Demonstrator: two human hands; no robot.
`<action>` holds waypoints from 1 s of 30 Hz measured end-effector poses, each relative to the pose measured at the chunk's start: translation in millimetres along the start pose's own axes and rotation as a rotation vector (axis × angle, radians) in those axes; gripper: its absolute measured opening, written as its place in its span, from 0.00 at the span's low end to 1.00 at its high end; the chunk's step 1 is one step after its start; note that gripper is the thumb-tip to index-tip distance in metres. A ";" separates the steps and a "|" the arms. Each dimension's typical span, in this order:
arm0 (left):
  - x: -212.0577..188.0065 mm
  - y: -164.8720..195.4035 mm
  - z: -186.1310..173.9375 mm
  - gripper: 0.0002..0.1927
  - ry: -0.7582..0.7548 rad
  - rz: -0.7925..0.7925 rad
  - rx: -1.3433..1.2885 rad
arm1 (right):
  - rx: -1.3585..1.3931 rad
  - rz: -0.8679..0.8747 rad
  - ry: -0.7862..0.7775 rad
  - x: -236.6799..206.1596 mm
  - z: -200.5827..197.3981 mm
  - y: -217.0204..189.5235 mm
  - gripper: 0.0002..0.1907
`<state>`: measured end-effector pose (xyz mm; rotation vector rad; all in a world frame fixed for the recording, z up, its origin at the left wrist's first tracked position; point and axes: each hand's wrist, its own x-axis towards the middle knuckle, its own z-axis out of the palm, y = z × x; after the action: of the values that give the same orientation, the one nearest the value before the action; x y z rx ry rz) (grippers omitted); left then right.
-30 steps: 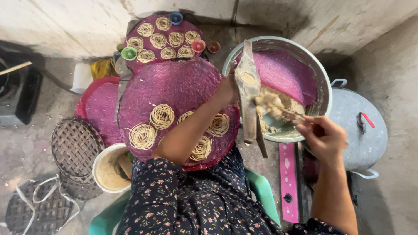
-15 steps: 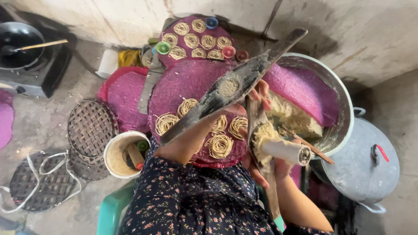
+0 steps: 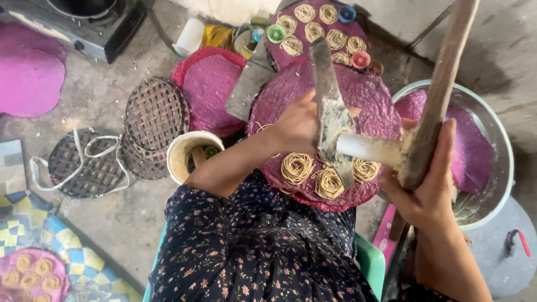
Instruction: The person sits and uses a wooden lever press to extrude dough into noodle nests onto a round pink tray, cutting the strands free with a stick. They reload dough into the press with a spatula, press more nests, and set filled trays aside.
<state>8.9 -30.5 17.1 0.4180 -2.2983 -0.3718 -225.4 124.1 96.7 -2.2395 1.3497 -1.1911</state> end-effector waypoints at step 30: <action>36.2 -141.2 -41.0 0.32 0.023 0.395 -1.737 | 1.279 0.548 -0.990 56.0 9.5 79.3 0.58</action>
<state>40.8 -178.5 13.1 -0.8555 -1.2157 -1.7905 -253.7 33.9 72.6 -1.0597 0.4300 -0.3455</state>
